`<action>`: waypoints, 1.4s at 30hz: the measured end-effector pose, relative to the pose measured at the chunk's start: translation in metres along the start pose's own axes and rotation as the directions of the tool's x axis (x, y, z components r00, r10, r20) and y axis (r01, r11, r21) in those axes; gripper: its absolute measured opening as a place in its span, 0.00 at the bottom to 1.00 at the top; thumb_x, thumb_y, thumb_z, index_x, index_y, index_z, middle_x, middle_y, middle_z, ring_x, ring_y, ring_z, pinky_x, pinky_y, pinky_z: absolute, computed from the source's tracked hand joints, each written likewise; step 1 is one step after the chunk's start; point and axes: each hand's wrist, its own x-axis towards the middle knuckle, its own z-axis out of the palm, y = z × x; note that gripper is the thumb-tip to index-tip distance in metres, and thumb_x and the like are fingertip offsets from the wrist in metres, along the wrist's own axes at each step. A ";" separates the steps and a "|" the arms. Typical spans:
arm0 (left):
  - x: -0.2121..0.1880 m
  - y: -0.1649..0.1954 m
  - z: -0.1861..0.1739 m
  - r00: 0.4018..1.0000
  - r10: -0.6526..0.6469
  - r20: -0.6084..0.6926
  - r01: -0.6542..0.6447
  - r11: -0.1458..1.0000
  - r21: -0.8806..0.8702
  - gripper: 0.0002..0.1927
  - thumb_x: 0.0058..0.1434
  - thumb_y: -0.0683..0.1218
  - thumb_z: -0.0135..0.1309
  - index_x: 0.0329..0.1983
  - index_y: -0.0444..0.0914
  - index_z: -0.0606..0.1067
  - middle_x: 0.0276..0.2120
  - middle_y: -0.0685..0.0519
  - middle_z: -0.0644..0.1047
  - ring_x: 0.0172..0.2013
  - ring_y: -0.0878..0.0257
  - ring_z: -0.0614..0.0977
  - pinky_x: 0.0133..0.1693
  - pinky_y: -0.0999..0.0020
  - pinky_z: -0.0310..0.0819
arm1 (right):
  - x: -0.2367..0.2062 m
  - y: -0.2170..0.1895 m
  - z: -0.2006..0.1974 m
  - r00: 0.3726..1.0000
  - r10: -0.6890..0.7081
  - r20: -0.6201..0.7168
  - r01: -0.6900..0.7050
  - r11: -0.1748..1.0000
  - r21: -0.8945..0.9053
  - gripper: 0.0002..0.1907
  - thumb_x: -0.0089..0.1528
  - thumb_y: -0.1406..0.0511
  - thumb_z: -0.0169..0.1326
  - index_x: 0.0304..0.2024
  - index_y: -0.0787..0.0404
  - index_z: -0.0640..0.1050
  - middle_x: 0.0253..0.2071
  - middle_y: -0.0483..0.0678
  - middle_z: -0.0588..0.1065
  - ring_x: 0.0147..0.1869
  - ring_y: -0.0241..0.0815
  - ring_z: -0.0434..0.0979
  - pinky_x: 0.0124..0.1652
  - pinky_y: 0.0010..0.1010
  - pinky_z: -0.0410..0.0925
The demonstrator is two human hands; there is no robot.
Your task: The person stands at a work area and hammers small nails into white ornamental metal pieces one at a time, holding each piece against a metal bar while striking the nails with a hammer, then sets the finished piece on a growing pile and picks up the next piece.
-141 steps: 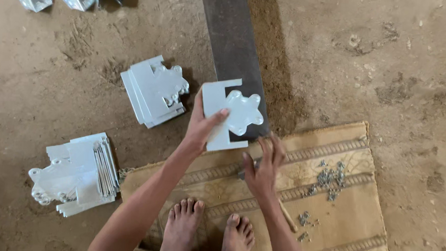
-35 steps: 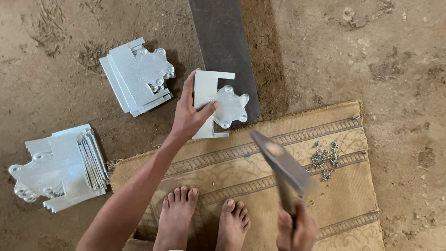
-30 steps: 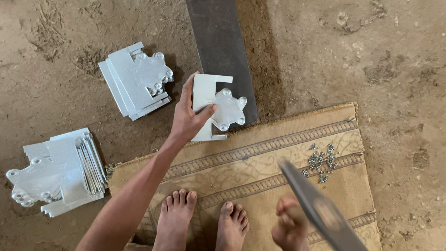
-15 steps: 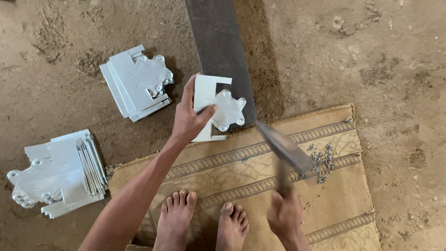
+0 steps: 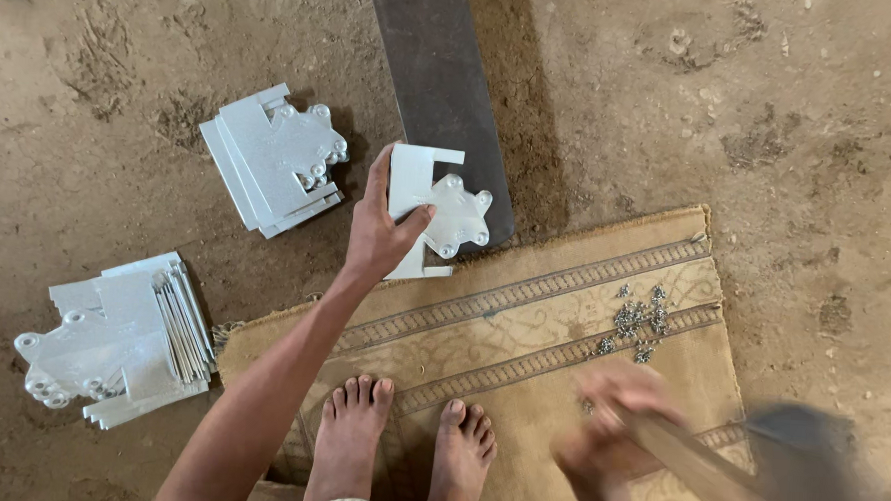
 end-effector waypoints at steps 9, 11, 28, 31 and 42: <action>0.001 -0.019 -0.002 0.999 0.044 -0.020 -0.044 0.999 -0.011 0.45 0.60 0.41 0.64 0.76 0.37 0.54 0.59 0.42 0.77 0.56 0.56 0.82 0.57 0.63 0.76 | -0.160 0.121 -0.001 0.727 0.604 0.327 -0.317 0.718 -0.620 0.18 0.65 0.56 0.49 0.47 0.63 0.73 0.29 0.57 0.76 0.31 0.61 0.77 0.30 0.50 0.67; 0.001 -0.022 -0.001 0.992 0.120 -0.027 -0.122 0.987 -0.104 0.45 0.62 0.39 0.65 0.77 0.35 0.54 0.64 0.40 0.74 0.61 0.55 0.78 0.61 0.61 0.74 | -0.155 0.129 -0.020 0.778 0.533 0.332 -0.179 0.696 -0.696 0.15 0.65 0.57 0.49 0.48 0.59 0.76 0.37 0.60 0.77 0.39 0.62 0.76 0.35 0.52 0.68; -0.021 -0.005 -0.008 0.992 -0.067 0.106 0.065 0.998 0.017 0.46 0.59 0.44 0.66 0.76 0.40 0.55 0.62 0.40 0.75 0.61 0.51 0.78 0.60 0.57 0.73 | -0.084 0.210 -0.062 0.879 0.461 -0.120 -0.366 0.491 -0.791 0.13 0.72 0.57 0.52 0.46 0.60 0.78 0.45 0.51 0.76 0.47 0.52 0.76 0.46 0.44 0.67; -0.018 -0.004 -0.010 0.971 -0.198 0.137 0.184 0.977 0.108 0.47 0.58 0.48 0.64 0.76 0.44 0.51 0.55 0.42 0.79 0.53 0.54 0.83 0.56 0.59 0.76 | -0.093 0.226 -0.070 0.820 0.567 -0.085 -0.379 0.425 -0.822 0.19 0.68 0.55 0.55 0.50 0.65 0.76 0.44 0.55 0.75 0.39 0.51 0.76 0.38 0.42 0.69; -0.012 0.001 -0.011 0.964 -0.211 0.160 0.185 0.969 0.167 0.51 0.57 0.50 0.61 0.78 0.50 0.45 0.52 0.41 0.82 0.50 0.46 0.85 0.56 0.53 0.76 | -0.082 0.177 -0.042 0.849 0.486 -0.207 -0.511 0.657 -0.554 0.06 0.70 0.67 0.56 0.47 0.63 0.81 0.44 0.52 0.77 0.43 0.44 0.78 0.39 0.33 0.74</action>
